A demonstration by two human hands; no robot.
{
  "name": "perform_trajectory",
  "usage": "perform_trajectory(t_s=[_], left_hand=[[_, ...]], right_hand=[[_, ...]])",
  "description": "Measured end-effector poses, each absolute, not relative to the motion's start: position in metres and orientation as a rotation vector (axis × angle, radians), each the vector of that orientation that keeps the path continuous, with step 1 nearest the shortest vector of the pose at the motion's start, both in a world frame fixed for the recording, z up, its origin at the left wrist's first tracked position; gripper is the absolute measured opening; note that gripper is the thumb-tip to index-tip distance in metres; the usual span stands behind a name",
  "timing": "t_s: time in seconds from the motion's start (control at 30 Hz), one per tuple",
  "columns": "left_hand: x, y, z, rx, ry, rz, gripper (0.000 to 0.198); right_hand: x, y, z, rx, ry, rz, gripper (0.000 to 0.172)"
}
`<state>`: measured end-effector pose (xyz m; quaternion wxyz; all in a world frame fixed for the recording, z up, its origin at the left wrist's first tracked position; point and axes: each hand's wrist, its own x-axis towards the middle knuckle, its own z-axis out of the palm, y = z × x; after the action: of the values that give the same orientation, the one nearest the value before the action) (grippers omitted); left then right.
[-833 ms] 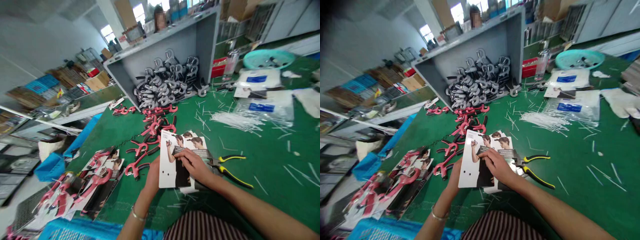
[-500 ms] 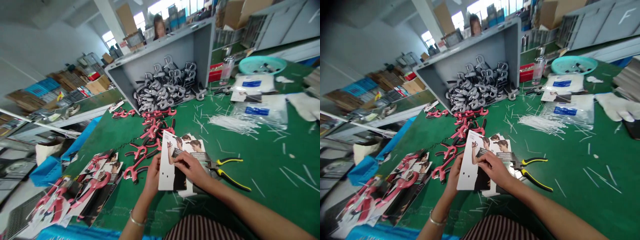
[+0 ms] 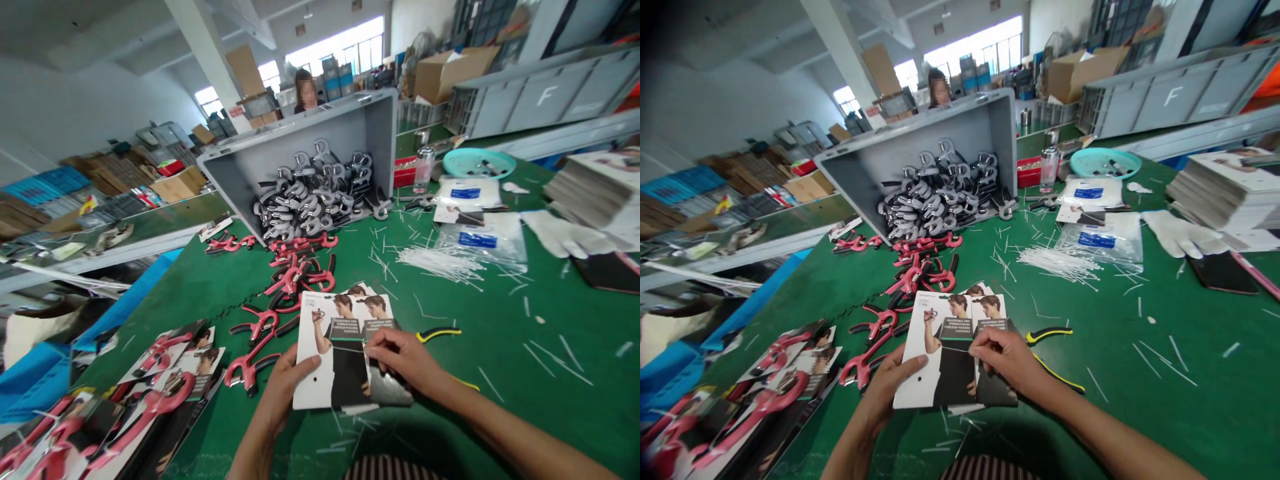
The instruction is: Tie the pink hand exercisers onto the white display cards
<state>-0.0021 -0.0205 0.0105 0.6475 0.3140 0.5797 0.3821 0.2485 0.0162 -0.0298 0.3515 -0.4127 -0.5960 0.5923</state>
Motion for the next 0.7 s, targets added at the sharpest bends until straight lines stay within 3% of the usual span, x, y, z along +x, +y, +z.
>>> perform_trajectory(t_s=[0.1, 0.2, 0.23, 0.33, 0.47, 0.7], left_hand=[[-0.003, -0.022, 0.004, 0.677, 1.314, 0.935, 0.054], [0.003, -0.020, 0.000, 0.709, 1.283, 0.905, 0.054], [0.006, -0.019, -0.001, 0.738, 1.277, 0.883, 0.052], [0.010, -0.018, -0.001, 0.828, 1.300, 0.826, 0.049], [0.005, -0.024, 0.007, 0.767, 1.252, 0.884, 0.053], [-0.005, -0.029, 0.022, 0.638, 1.357, 1.125, 0.056]], right_hand=[[0.290, 0.039, -0.036, -1.268, -1.763, 1.186, 0.023], [0.322, 0.091, -0.045, -1.427, -2.211, 0.357, 0.025], [0.329, 0.111, -0.047, -1.406, -2.293, 0.292, 0.027], [0.336, 0.165, -0.049, -1.291, -2.498, 0.238, 0.028], [0.329, 0.203, -0.048, -1.137, -2.668, 0.253, 0.013], [0.318, 0.208, -0.026, -1.221, -2.454, 0.347, 0.009]])
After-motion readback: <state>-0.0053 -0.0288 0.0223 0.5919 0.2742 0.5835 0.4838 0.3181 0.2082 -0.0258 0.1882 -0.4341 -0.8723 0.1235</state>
